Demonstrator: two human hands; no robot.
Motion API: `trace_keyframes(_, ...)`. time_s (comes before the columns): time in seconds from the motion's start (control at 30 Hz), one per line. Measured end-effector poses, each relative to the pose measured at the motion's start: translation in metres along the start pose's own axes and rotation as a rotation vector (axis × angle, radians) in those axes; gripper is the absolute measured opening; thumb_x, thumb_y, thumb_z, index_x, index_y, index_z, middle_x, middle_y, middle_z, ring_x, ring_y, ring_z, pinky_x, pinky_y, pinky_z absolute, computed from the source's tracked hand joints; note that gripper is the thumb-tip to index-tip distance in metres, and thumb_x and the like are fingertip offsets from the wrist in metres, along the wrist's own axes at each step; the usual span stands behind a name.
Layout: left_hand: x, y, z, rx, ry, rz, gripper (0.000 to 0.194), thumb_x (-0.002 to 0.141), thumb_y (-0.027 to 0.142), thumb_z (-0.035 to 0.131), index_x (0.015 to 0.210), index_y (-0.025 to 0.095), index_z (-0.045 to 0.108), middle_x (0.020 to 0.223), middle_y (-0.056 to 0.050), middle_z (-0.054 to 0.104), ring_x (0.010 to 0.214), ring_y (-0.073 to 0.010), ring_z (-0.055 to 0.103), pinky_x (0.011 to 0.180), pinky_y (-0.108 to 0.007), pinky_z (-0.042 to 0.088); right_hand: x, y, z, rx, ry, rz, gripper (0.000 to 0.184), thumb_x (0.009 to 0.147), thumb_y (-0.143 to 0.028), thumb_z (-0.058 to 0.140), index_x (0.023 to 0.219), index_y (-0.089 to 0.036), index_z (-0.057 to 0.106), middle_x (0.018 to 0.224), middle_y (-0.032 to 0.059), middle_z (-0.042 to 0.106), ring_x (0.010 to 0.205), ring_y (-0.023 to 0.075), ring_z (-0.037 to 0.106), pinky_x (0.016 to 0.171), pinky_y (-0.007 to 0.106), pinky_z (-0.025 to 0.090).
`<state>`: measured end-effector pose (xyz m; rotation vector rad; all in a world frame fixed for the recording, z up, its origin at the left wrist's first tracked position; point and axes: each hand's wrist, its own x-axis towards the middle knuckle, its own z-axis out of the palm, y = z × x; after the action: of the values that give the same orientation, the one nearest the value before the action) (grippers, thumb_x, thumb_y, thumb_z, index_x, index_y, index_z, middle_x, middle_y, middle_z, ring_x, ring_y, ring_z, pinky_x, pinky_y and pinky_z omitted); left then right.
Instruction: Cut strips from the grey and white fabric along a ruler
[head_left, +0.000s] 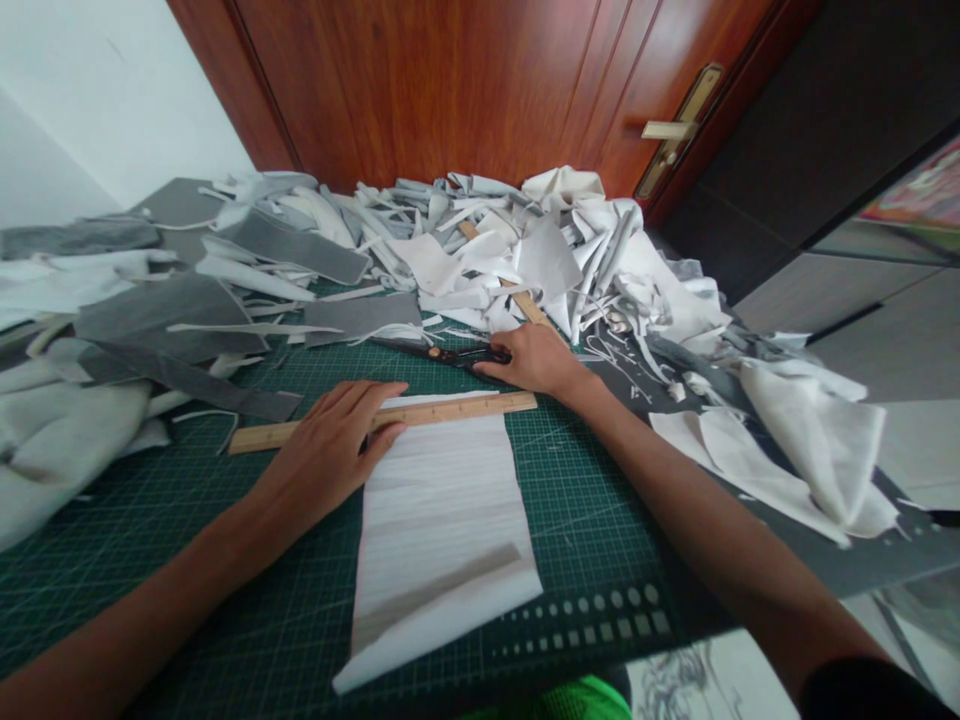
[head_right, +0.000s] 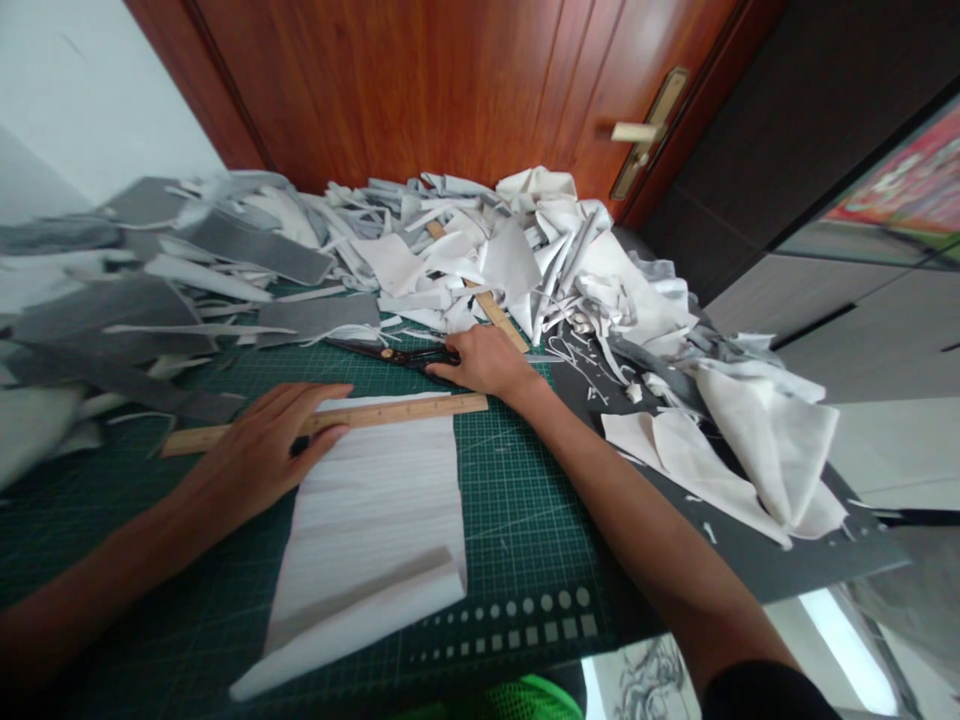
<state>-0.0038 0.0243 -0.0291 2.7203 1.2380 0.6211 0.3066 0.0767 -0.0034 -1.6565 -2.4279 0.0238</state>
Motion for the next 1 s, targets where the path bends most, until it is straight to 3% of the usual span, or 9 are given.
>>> trace_keyframes(0.47,0.0029,-0.0048,0.002,-0.073,-0.043,0.04,0.044,0.11,0.042,0.041,0.129,0.019,0.072,0.115,-0.011,0.068,0.109,-0.0308,0.063,0.104,-0.048,0.053,0.001,-0.0003,-0.0003,-0.012,0.003,0.004,0.037,0.097,-0.052,0.068,0.09,-0.018,0.079,0.076,0.0091,0.067,0.077,0.0243,0.06,0.071,0.039,0.036)
trace_keyframes(1.0,0.0043,-0.0053,0.002,-0.112,-0.056,0.048,0.041,0.109,0.039,0.041,0.125,0.018,0.072,0.116,-0.011,0.069,0.109,-0.0293,0.061,0.104,-0.048,0.052,0.0006,0.0009,0.0011,-0.006,0.014,0.017,0.037,0.096,-0.054,0.07,0.092,-0.018,0.079,0.076,0.0071,0.067,0.075,0.022,0.059,0.072,0.037,0.034)
